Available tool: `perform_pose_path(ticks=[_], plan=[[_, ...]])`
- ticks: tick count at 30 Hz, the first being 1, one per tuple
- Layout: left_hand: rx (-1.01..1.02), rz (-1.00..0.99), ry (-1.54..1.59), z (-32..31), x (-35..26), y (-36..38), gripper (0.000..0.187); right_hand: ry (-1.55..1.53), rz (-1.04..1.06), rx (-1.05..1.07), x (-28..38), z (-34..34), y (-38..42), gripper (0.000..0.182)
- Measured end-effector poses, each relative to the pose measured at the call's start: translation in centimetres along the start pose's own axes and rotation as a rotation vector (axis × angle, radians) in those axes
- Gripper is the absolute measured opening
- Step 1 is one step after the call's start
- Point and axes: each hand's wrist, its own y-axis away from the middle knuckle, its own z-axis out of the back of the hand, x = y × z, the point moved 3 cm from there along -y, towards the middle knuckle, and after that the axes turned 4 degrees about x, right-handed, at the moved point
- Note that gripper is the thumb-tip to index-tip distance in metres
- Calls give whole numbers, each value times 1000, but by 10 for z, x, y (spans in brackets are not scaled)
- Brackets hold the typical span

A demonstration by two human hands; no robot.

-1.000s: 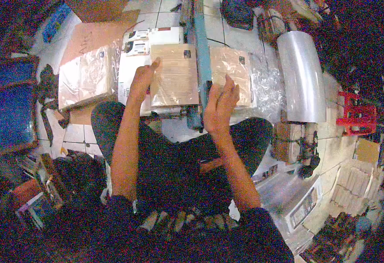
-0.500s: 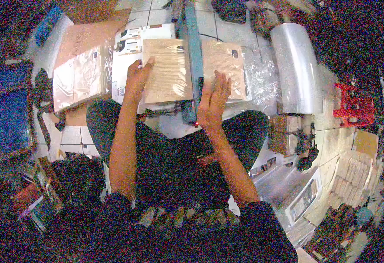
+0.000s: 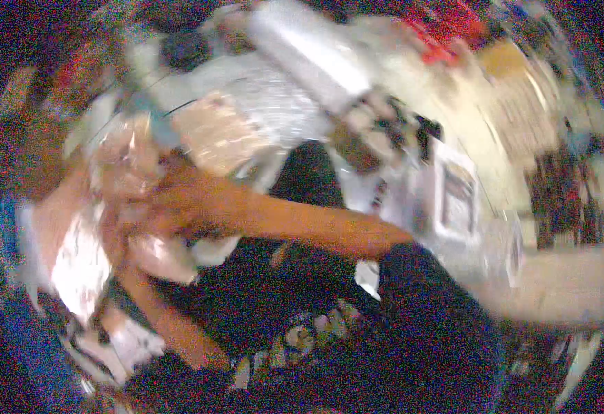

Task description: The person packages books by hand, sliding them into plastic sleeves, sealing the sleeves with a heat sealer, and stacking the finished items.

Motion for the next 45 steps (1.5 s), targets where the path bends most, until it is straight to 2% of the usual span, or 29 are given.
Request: perform_pose_path(ticks=[1,2,3,6,8,9,10,11,13,16,17,18,20,21,22,23,24,26,27,28,30,31,34,36,38,40,42,43,45], plan=[[49,38,146,-4,-4,-5,50,-56,204,-338,-1,26,-5,53],[81,109,347,-7,-9,-6,50,-229,169,-382,2,26,-9,48],[103,215,637,-10,-11,-11,51,12,259,-366,3,35,1,38],[256,333,1202,-11,-19,-20,54,0,-69,-594,7,67,33,30],[432,335,1484,-14,-18,-25,55,23,-194,-554,-4,114,77,33],[-308,440,878,-24,40,-8,51,-83,-269,-582,-12,126,105,35],[-282,675,1176,-20,18,-19,45,-165,-511,-605,-5,148,129,35],[-318,689,1111,-15,23,-19,42,-227,-740,-675,-5,164,158,33],[-338,716,1056,-11,32,-17,40,173,-1077,-844,-3,201,213,34],[-302,537,927,-17,19,-18,42,-70,-1376,-804,11,227,322,45],[-335,387,771,-13,9,-21,43,-268,-1623,-818,18,223,368,47],[-363,233,613,-12,-4,-25,45,-374,-1665,-804,24,220,393,53],[-456,-40,221,-36,-82,-29,53,-451,-1841,-699,37,205,437,42],[-378,-83,230,-58,-110,-21,50,-455,-1844,-723,39,197,448,42],[-68,-227,-8,-87,-148,-7,44,-427,-1944,-671,48,187,458,45],[240,-190,410,-152,-162,9,31,-377,-2045,-608,44,162,481,48],[403,-289,293,-200,-205,21,28,-377,-2049,-625,46,165,480,48],[791,-123,508,-283,-256,42,50,-129,-1945,-525,50,173,471,61],[958,31,553,-326,-262,57,65,182,-2010,-378,48,166,484,75],[971,23,539,-362,-271,68,65,171,-2020,-395,53,156,495,75],[1300,550,1400,-423,-302,85,94,-94,-2167,-486,52,150,502,82],[1306,402,1221,-413,-326,77,97,-96,-2174,-498,54,153,508,82],[1308,24,716,-407,-356,80,100,-998,-1738,-931,61,132,522,67],[1405,-43,543,-418,-360,99,99,-1274,-1662,-1216,74,137,528,58],[1224,-136,496,-431,-367,110,97,-593,-2140,-659,79,139,554,58],[1219,-124,456,-443,-363,117,94,-783,-2054,-756,79,140,551,59],[1131,-382,377,-452,-355,120,94,-985,-1944,-843,79,133,546,60],[1121,-379,373,-447,-354,117,94,-932,-1973,-814,78,134,545,64],[1210,-122,558,-431,-349,103,89,-926,-2007,-664,73,135,555,76]])
